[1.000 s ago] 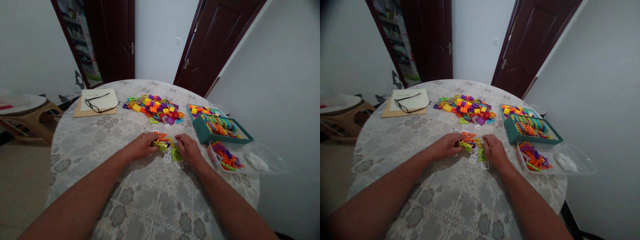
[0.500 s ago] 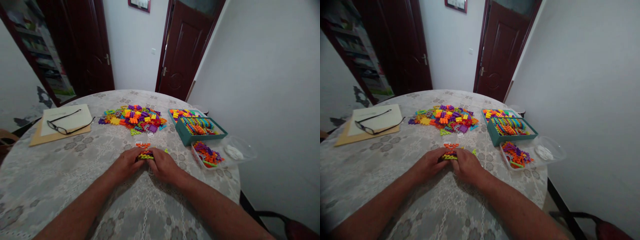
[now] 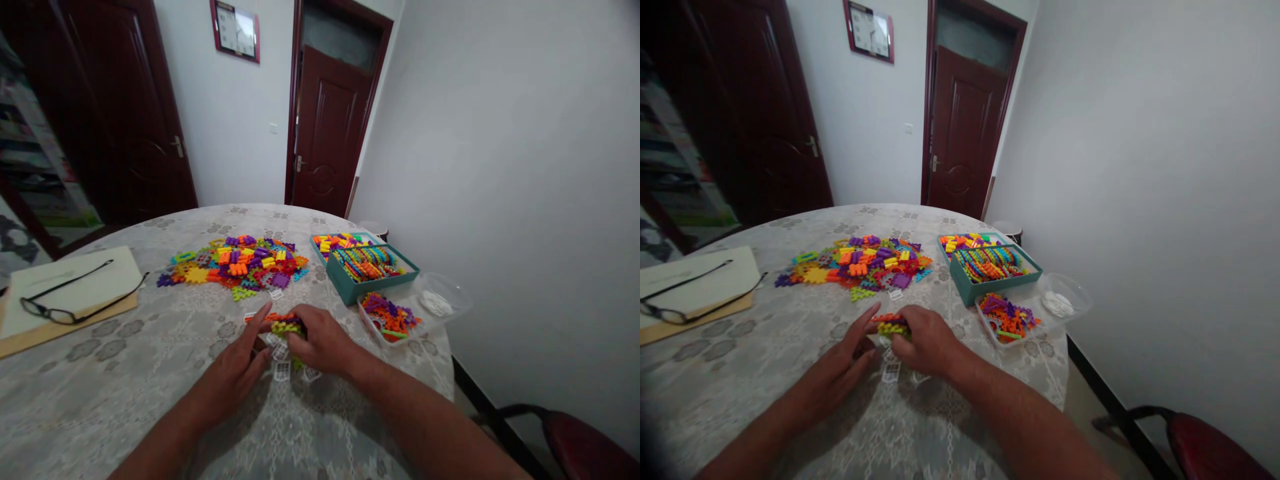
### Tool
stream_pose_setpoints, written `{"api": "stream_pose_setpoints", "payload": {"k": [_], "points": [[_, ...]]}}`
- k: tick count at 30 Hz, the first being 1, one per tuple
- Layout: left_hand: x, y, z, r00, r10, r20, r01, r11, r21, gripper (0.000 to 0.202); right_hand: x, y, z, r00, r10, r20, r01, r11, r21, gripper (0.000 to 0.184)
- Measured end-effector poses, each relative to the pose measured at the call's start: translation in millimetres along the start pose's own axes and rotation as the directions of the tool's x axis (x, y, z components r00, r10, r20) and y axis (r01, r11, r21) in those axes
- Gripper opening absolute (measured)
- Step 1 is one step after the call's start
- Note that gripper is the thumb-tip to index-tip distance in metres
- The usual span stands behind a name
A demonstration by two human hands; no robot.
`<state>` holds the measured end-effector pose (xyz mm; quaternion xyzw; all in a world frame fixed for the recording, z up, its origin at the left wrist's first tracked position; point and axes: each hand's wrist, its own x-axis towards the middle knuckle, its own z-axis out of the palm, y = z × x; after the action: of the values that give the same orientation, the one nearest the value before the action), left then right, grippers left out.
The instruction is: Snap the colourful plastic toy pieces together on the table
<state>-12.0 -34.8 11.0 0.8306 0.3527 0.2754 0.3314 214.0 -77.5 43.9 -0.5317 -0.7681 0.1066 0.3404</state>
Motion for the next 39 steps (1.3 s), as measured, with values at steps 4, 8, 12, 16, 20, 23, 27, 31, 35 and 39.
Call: {"api": "stream_pose_setpoints", "payload": {"k": [4,8,12,16,20,23,27,31,35,39], "points": [[4.3,-3.4,-8.1,0.996,-0.044,-0.081,0.045,0.999,0.016,0.07,7.6,30.9,-76.1,0.974,0.108,-0.201,-0.132,0.985,-0.113,0.012],[6.6,-10.7,-8.9,0.994,-0.042,-0.097,0.048,0.997,0.066,0.067,14.6,94.7,-152.5,0.864,0.264,-0.429,-0.416,0.854,-0.312,0.024],[6.6,-13.8,-9.5,0.995,-0.036,-0.096,0.043,0.997,0.068,0.066,19.4,152.0,-189.4,0.801,0.445,-0.4,-0.594,0.668,-0.448,0.029],[7.3,-14.4,-14.0,0.994,-0.054,-0.095,0.061,0.995,0.075,0.066,21.3,178.7,-189.2,0.804,0.502,-0.319,-0.595,0.663,-0.455,0.032],[7.7,-16.2,-16.7,0.99,-0.079,-0.114,0.088,0.994,0.072,0.065,21.7,185.5,-186.0,0.819,0.532,-0.216,-0.57,0.705,-0.423,0.032],[7.9,-17.6,-16.6,0.99,-0.086,-0.11,0.095,0.992,0.08,0.065,21.0,186.2,-191.6,0.832,0.538,-0.138,-0.545,0.745,-0.384,0.028],[8.7,-20.3,-15.6,0.993,-0.083,-0.081,0.092,0.989,0.113,0.062,19.2,188.5,-201.4,0.841,0.538,-0.051,-0.519,0.778,-0.354,0.025],[8.3,-24.1,-15.4,0.995,-0.072,-0.075,0.083,0.985,0.149,0.061,17.5,197.1,-205.1,0.837,0.547,-0.009,-0.515,0.781,-0.354,0.021],[7.1,-29.3,-16.0,0.994,-0.07,-0.082,0.083,0.983,0.163,0.058,17.8,209.4,-202.8,0.818,0.575,-0.021,-0.54,0.754,-0.375,0.017],[7.8,-29.8,-15.7,0.994,-0.053,-0.093,0.068,0.984,0.167,0.056,19.4,216.1,-198.7,0.801,0.597,-0.049,-0.566,0.728,-0.387,0.027]]}}
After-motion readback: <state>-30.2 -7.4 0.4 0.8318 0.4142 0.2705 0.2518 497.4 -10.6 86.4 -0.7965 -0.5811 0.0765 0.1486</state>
